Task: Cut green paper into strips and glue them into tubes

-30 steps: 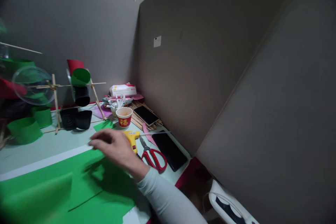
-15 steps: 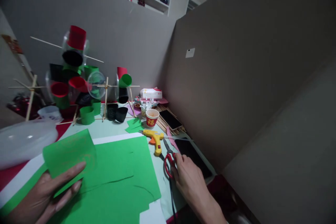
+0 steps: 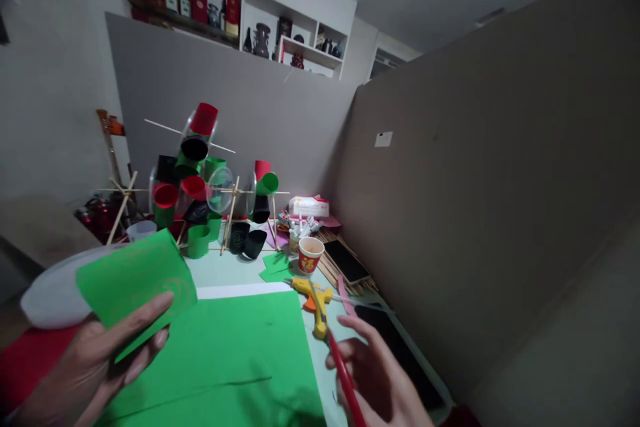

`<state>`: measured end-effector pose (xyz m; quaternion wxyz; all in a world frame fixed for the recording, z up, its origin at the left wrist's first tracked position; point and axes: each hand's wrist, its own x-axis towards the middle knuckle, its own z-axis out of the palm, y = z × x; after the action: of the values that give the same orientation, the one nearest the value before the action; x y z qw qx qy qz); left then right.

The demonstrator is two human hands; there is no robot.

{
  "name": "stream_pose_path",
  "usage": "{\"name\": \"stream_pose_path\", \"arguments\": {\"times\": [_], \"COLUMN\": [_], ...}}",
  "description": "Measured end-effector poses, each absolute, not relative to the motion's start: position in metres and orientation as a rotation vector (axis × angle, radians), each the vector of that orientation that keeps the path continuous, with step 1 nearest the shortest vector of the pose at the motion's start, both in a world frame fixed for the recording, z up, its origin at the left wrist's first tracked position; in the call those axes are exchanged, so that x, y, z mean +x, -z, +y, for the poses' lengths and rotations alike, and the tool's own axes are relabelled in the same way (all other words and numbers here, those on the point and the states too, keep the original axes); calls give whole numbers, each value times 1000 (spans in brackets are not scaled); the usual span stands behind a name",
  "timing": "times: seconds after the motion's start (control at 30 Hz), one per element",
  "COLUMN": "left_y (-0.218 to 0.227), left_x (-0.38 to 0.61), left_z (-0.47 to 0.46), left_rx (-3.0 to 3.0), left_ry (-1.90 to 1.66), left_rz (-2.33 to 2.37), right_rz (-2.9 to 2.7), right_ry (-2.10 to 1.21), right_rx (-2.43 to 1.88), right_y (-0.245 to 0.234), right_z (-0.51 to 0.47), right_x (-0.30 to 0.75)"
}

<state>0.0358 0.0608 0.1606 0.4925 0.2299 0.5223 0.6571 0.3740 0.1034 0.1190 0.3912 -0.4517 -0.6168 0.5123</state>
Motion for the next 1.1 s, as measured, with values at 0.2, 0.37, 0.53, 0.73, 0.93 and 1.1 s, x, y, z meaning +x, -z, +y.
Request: {"name": "stream_pose_path", "arguments": {"times": [0.2,0.37,0.53,0.73,0.93,1.1], "left_y": [-188,-212,-218,-204,-214,-217], "left_x": [42,38,29,7,18,34], "left_z": [76,90,92,95,91,84], "left_rx": [666,759,735,774,664,647], "left_ry": [-1788,-1859,-2039,-2028,-2028,-2096], "left_rz": [1231,1169,1194,1170,1162,1238], "right_rz": [-1619,-1880,-2072,-2191,-2228,-2171], "right_ry": [-1540,-1393,-1360,-1282,-1285,-1266], "right_rx": [-721,-565,-613,-717,-753,-713], "right_y": [-153,-200,-233,-252,-257,-249], "right_z": [137,157,156,146,140,141], "right_x": [268,231,217,208,212,216]}}
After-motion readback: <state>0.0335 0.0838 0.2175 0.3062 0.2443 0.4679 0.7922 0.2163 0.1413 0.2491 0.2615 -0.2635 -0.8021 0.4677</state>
